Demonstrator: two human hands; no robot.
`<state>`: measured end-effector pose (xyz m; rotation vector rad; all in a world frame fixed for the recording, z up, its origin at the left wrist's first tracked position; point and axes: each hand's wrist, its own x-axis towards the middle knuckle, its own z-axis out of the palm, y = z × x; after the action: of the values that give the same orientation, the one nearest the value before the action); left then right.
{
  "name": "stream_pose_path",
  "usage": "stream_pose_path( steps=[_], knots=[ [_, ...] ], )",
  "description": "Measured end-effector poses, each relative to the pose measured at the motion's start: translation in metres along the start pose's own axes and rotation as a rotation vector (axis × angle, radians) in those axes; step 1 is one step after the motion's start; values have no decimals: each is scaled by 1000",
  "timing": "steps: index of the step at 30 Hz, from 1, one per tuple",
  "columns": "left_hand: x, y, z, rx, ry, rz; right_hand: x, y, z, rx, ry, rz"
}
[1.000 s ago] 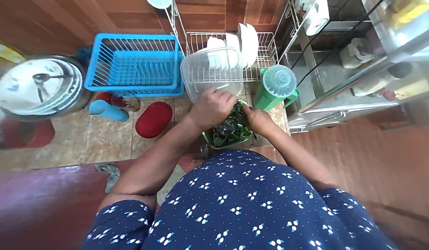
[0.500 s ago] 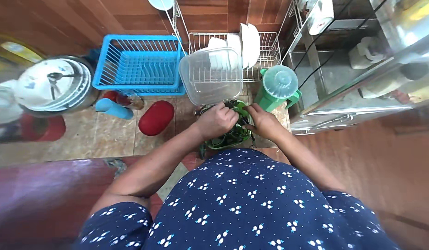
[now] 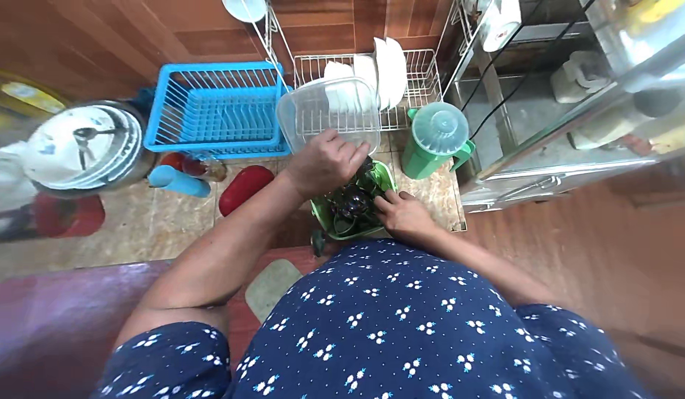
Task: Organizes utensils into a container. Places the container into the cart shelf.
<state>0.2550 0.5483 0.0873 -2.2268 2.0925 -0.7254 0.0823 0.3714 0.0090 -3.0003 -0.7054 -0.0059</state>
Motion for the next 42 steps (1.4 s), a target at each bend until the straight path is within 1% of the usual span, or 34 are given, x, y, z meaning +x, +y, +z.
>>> stream_pose_path(
  steps=[2, 4, 7, 10, 13, 16, 20, 21, 24, 25, 26, 28, 29, 30, 33, 35, 39, 42],
  knots=[
    [1, -8, -5, 5, -7, 26, -4, 1, -2, 11, 120, -14],
    [1, -14, -10, 9, 2, 46, -7, 5, -9, 39, 305, 8],
    [-1, -14, -12, 19, 32, 90, -12, 17, -42, 160, 478, 165],
    [-5, -5, -5, -33, 46, 137, -24, 38, -90, 230, 539, 338],
    [-13, 12, 14, -131, 48, 154, -37, 56, -122, 114, 621, 437],
    [-22, 27, 38, -253, 22, 125, -35, 69, -128, -58, 687, 483],
    [-25, 32, 55, -442, -130, -49, -11, 76, -115, -143, 640, 505],
    [-22, 29, 52, -481, -137, -90, -3, 78, -108, -136, 619, 491],
    [-5, 16, 37, -513, -59, -219, 19, 83, -87, -95, 547, 435],
    [2, 12, 34, -503, -87, -270, 25, 83, -83, -85, 526, 416],
    [10, 9, 33, -495, -153, -324, 30, 81, -81, -76, 503, 399],
    [21, 8, 42, -491, -324, -420, 39, 76, -78, -70, 481, 362],
    [23, 9, 50, -493, -366, -442, 42, 74, -76, -69, 479, 339],
    [23, 11, 57, -500, -370, -459, 46, 71, -76, -71, 476, 317],
    [15, 14, 71, -511, -231, -477, 52, 69, -81, -100, 461, 270],
    [5, 14, 72, -522, -155, -477, 53, 70, -86, -130, 473, 256],
    [-10, 13, 77, -518, -11, -450, 51, 71, -97, -145, 452, 291],
    [-15, 13, 84, -515, 59, -433, 55, 70, -87, -116, 415, 308]
  ],
)
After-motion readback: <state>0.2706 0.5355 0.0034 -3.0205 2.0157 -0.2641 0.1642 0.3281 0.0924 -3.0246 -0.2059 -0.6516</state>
